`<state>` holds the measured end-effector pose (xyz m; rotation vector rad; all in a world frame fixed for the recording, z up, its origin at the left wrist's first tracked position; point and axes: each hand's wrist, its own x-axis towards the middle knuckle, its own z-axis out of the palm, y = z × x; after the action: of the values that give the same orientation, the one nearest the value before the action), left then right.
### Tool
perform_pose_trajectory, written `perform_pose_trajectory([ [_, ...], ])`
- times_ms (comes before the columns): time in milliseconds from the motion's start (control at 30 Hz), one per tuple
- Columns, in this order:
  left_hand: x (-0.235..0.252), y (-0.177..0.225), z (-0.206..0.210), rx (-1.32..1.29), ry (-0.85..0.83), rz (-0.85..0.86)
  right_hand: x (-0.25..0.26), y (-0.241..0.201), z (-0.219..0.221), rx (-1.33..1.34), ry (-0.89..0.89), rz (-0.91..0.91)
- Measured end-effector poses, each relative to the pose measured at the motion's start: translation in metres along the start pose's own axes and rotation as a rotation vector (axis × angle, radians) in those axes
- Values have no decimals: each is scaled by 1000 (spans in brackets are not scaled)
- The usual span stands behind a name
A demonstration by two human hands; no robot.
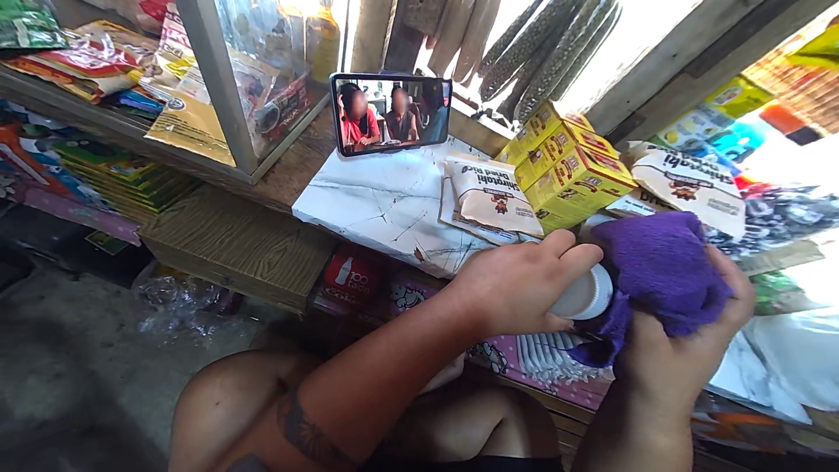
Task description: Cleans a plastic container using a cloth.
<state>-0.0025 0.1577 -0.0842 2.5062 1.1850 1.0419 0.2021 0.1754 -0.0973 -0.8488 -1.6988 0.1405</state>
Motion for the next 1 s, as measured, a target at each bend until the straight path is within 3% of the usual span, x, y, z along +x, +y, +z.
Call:
perform_pose_trajectory([
  [400, 1, 1, -1, 5, -8, -15, -19, -1, 9, 5, 102, -132],
  [1000, 0, 2, -1, 45, 14, -6, -24, -4, 15, 50, 105, -146],
])
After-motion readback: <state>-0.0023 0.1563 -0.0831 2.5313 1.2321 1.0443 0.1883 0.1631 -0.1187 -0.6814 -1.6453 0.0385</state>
